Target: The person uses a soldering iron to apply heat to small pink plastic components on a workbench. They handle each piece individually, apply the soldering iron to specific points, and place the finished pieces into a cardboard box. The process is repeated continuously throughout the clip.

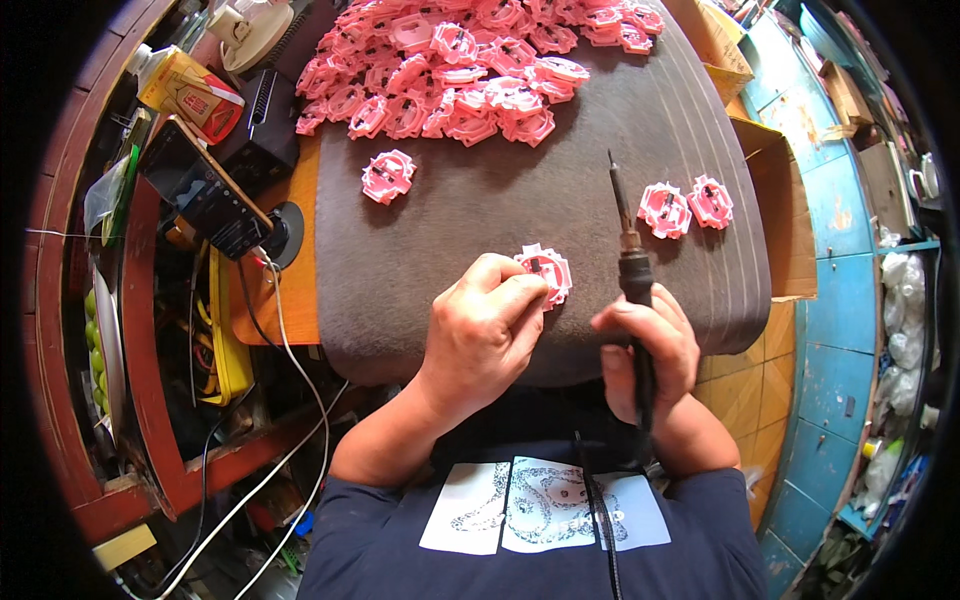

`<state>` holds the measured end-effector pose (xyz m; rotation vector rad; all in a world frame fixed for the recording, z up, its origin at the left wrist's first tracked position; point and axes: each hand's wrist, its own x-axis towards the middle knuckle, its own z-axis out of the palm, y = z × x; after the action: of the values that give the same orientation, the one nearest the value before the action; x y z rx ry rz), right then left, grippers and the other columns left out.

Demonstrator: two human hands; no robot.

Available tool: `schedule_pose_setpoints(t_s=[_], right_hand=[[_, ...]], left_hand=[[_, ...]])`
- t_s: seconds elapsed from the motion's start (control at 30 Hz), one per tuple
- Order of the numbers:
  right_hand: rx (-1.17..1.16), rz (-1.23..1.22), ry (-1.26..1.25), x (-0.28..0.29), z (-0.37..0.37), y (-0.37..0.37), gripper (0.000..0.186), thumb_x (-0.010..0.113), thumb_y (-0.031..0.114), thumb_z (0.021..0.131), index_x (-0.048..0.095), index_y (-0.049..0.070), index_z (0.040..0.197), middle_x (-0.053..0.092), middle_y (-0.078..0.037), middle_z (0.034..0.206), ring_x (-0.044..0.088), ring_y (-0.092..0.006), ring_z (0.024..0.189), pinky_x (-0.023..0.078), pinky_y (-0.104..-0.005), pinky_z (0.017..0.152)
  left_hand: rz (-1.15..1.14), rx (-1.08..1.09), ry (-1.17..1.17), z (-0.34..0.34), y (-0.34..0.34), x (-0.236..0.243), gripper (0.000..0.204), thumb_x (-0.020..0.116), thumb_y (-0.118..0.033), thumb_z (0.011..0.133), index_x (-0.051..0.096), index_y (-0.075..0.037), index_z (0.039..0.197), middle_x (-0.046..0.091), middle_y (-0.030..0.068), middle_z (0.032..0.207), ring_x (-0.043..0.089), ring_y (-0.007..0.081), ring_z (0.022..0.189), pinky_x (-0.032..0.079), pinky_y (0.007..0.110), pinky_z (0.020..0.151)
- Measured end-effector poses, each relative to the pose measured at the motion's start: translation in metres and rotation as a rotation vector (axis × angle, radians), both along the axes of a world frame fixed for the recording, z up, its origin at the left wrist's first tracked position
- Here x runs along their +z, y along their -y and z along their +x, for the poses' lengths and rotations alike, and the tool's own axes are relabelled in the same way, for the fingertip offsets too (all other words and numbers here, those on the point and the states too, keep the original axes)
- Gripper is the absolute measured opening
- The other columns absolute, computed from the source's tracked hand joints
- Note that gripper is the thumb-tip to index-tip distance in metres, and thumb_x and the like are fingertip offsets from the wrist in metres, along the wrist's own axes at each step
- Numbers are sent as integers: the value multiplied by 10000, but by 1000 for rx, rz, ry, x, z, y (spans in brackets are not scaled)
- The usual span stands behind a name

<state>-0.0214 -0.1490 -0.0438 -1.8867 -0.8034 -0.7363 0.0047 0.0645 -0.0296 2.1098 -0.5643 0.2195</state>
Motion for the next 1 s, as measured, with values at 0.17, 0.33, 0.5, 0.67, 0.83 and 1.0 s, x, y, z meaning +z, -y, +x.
schedule_pose_setpoints(t_s=[0.17, 0.33, 0.5, 0.67, 0.83, 1.0], right_hand=[[-9, 383, -256, 2, -33, 2, 605, 764, 336, 983, 587, -108, 1354, 675, -149, 861, 672, -284, 748, 558, -378, 696], [26, -18, -139, 29, -27, 30, 480, 724, 299, 963, 681, -102, 1224, 662, -151, 844, 629, -291, 694, 525, -386, 622], [73, -79, -129, 32, -27, 25, 355, 715, 99, 838, 709, -83, 1143, 664, -140, 800, 595, -268, 620, 504, -383, 559], [64, -84, -107, 30, -28, 22, 351, 720, 79, 795, 715, -78, 1110, 660, -131, 775, 604, -259, 603, 509, -372, 549], [61, -91, -106, 30, -30, 23, 353, 717, 61, 772, 717, -79, 1096, 661, -130, 777, 610, -254, 598, 518, -369, 549], [55, -94, -100, 28, -32, 23, 370, 715, 42, 753, 716, -77, 1103, 663, -129, 781, 608, -252, 596, 519, -372, 548]], left_hand=[[-14, 3, -35, 0, 0, -2, 166, 774, 58, 861, 752, -6, 1012, 675, 95, 995, 648, 127, 650, 524, 275, 609], [1, -5, -21, 0, -1, 0, 164, 773, 60, 860, 750, -6, 1008, 671, 89, 992, 642, 112, 646, 519, 265, 603], [8, -10, -40, 0, 0, 3, 154, 774, 53, 861, 752, -9, 1000, 676, 89, 999, 646, 110, 653, 519, 260, 605], [23, -9, -22, 0, 0, 3, 145, 769, 50, 862, 755, -15, 992, 684, 92, 1012, 659, 124, 664, 528, 268, 609], [23, -9, -10, 0, 0, 2, 144, 768, 52, 861, 755, -12, 990, 686, 95, 1014, 663, 128, 666, 532, 270, 611], [16, 0, -32, -1, 0, 3, 146, 770, 54, 859, 755, -9, 989, 685, 96, 1015, 659, 124, 656, 531, 269, 608]])
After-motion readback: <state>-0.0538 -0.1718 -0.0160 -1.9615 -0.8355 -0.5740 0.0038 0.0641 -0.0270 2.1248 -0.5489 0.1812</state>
